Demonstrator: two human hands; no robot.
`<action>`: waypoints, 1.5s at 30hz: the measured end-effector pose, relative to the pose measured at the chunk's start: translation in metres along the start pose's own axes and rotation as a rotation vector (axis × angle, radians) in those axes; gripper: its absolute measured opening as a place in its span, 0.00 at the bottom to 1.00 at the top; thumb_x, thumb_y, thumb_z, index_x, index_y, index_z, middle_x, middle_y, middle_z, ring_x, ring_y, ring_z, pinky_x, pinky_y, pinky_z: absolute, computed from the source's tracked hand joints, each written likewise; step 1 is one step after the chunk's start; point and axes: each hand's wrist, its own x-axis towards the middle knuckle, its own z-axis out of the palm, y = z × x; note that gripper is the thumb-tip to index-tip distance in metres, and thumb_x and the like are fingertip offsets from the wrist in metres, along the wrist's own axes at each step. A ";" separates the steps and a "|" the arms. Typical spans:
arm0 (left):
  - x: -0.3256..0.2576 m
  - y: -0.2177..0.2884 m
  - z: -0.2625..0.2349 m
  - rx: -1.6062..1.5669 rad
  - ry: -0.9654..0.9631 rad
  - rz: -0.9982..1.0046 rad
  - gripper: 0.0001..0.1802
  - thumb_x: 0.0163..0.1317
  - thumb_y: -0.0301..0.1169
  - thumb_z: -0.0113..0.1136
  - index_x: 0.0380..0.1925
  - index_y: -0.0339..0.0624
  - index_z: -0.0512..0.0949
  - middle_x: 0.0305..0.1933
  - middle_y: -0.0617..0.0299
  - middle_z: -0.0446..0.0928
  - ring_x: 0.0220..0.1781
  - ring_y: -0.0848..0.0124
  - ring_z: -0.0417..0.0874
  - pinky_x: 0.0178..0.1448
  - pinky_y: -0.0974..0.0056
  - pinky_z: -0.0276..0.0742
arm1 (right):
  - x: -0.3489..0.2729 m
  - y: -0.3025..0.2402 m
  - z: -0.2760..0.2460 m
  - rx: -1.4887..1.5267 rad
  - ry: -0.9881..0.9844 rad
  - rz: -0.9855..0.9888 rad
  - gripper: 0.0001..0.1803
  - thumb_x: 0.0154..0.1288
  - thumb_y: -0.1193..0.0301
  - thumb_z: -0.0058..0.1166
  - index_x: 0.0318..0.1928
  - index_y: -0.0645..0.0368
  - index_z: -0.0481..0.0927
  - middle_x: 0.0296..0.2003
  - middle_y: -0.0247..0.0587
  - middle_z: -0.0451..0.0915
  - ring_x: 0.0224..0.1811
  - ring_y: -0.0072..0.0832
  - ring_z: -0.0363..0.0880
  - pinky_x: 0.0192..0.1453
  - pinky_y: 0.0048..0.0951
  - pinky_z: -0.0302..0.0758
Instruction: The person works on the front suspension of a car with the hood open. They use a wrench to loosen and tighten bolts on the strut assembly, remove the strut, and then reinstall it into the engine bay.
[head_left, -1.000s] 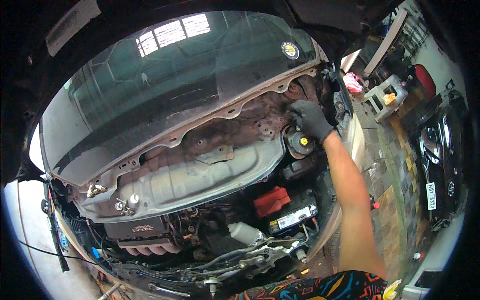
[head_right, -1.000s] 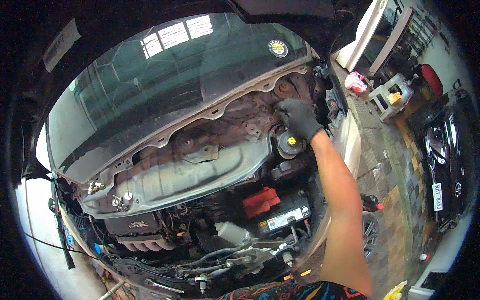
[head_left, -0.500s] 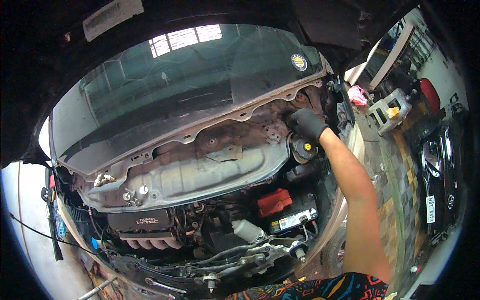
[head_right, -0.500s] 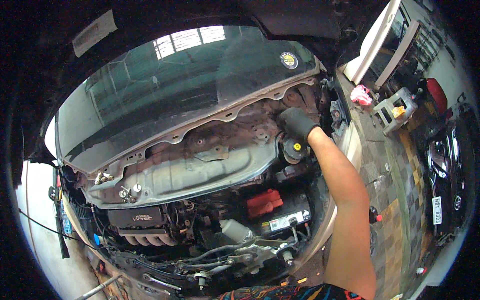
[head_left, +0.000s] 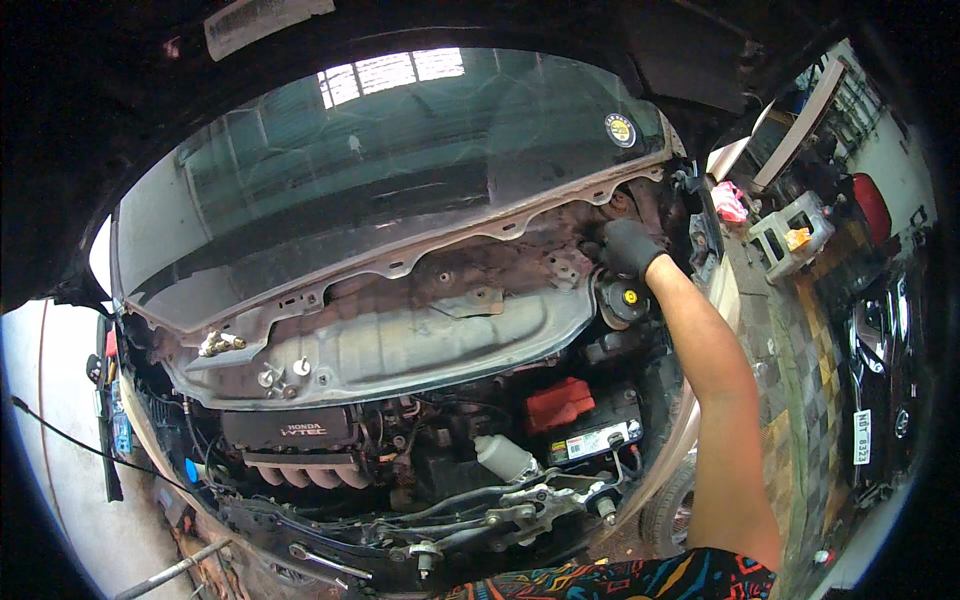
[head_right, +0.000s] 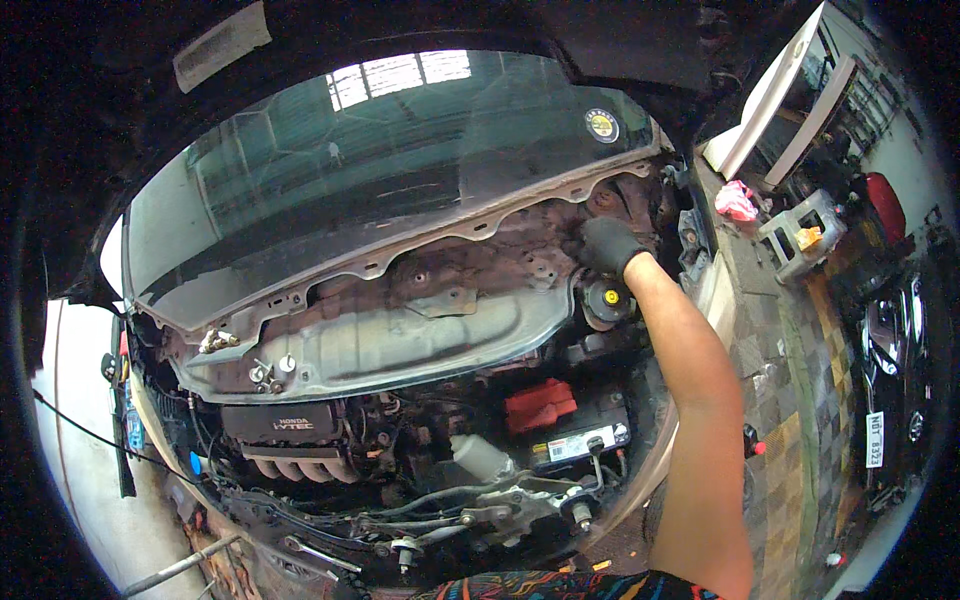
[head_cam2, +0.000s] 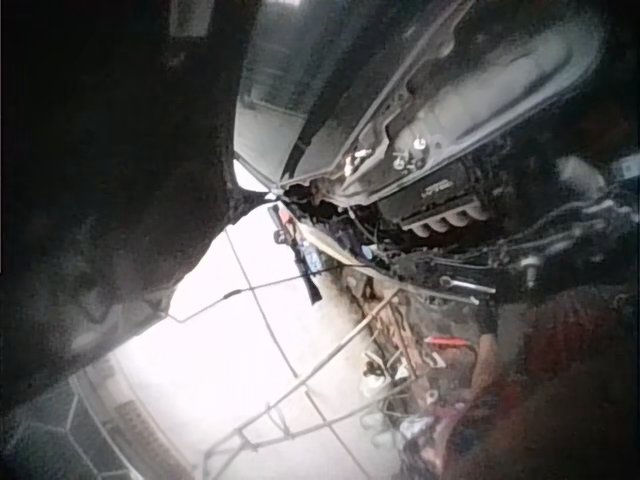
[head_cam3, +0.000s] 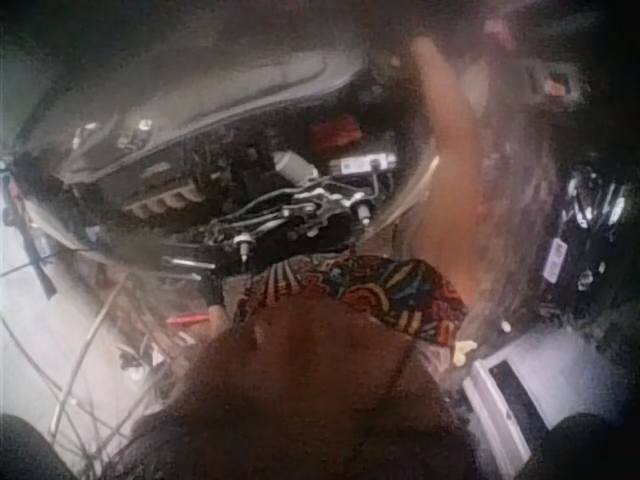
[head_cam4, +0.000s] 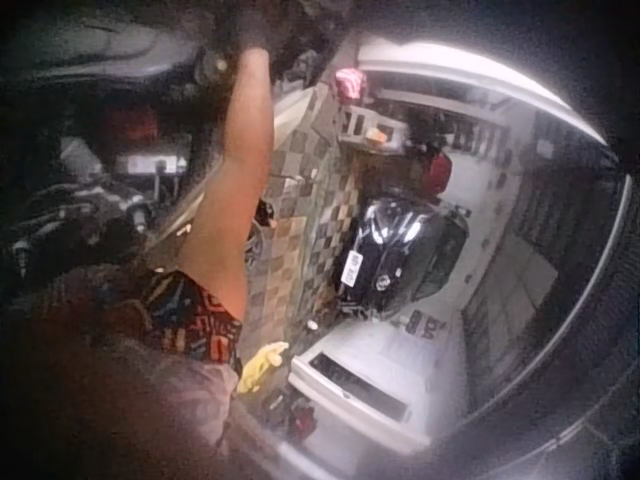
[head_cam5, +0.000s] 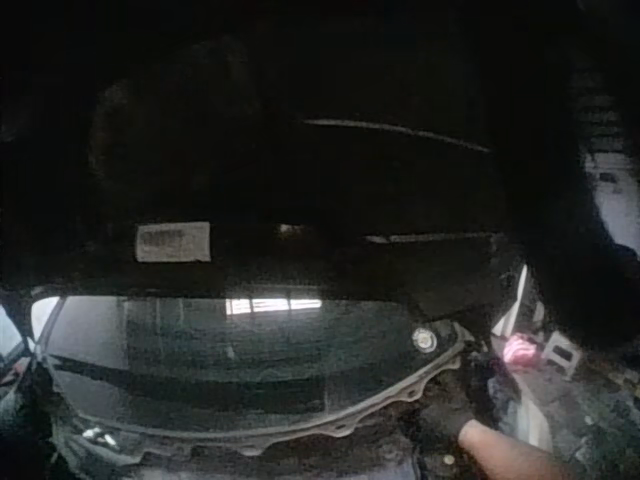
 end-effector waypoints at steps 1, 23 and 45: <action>0.000 0.001 -0.001 -0.002 0.009 -0.005 0.12 0.63 0.43 0.58 0.30 0.48 0.80 0.22 0.69 0.72 0.22 0.75 0.70 0.25 0.67 0.64 | -0.001 -0.003 -0.002 -0.024 0.002 0.027 0.16 0.57 0.58 0.57 0.35 0.59 0.84 0.35 0.55 0.81 0.43 0.50 0.80 0.49 0.44 0.75; -0.015 -0.039 -0.064 -0.060 0.057 -0.048 0.13 0.62 0.46 0.59 0.29 0.51 0.79 0.22 0.72 0.69 0.20 0.78 0.66 0.22 0.70 0.59 | 0.007 -0.001 0.019 -0.171 0.048 -0.104 0.16 0.57 0.59 0.50 0.42 0.52 0.81 0.36 0.50 0.83 0.40 0.46 0.81 0.44 0.46 0.76; -0.026 -0.047 -0.050 0.197 0.207 0.528 0.15 0.62 0.45 0.61 0.26 0.47 0.77 0.22 0.69 0.71 0.21 0.77 0.69 0.25 0.69 0.66 | -0.018 -0.031 -0.006 -0.171 0.076 0.133 0.22 0.64 0.53 0.46 0.45 0.57 0.81 0.41 0.53 0.81 0.44 0.47 0.80 0.48 0.44 0.75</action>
